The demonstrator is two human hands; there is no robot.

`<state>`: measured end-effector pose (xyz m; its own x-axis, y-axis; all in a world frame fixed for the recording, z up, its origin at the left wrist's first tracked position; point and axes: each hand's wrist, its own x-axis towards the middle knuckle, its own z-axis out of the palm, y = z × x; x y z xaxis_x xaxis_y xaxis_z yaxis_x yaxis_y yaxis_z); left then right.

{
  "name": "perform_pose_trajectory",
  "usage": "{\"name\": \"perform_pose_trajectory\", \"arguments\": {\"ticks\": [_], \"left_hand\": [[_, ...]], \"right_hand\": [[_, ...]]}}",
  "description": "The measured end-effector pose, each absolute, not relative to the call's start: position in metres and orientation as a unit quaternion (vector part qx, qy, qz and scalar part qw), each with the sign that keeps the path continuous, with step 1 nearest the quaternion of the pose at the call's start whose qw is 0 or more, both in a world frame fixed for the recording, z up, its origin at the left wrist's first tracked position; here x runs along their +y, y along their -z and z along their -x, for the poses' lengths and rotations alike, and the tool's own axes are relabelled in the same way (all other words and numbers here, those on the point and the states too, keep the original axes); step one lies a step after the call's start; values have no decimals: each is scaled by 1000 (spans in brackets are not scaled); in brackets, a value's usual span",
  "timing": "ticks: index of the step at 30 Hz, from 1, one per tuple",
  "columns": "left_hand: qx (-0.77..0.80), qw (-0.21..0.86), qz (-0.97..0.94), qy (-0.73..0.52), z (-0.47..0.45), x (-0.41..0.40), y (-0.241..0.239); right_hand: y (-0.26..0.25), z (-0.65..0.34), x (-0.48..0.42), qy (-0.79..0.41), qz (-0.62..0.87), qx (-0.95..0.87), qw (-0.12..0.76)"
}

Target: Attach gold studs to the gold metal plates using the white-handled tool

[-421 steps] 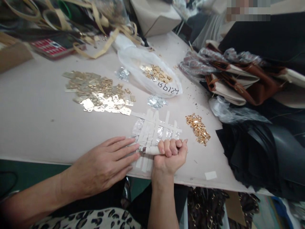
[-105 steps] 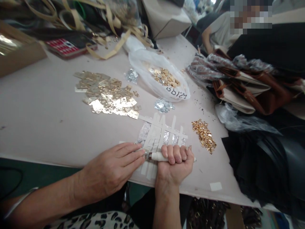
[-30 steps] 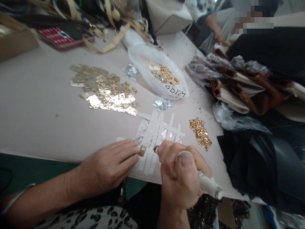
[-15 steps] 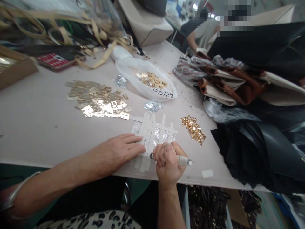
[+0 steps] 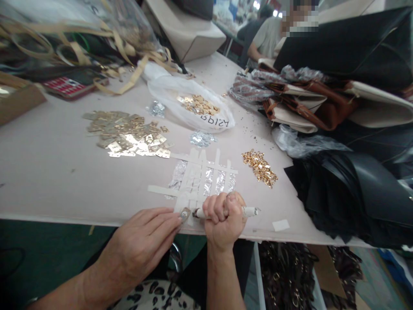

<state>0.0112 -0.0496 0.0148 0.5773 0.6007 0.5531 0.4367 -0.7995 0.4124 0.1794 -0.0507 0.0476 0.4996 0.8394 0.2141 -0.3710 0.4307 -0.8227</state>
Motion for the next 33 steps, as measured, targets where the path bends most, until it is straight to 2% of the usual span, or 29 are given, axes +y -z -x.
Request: {"name": "perform_pose_trajectory", "arguments": {"ticks": [10, 16, 23, 33], "left_hand": [[209, 115, -906, -350, -1, -34, -6], [228, 109, -889, -381, 2, -41, 1], [242, 85, -905, -338, 0, -44, 8], [223, 69, -902, -362, 0, -37, 9]], "right_hand": [[-40, -165, -38, -404, 361, -298, 786], [-38, -178, -39, -442, 348, -238, 792], [-34, -185, -41, -466, 348, -162, 797], [-31, -185, -40, -463, 351, -179, 794]]}}
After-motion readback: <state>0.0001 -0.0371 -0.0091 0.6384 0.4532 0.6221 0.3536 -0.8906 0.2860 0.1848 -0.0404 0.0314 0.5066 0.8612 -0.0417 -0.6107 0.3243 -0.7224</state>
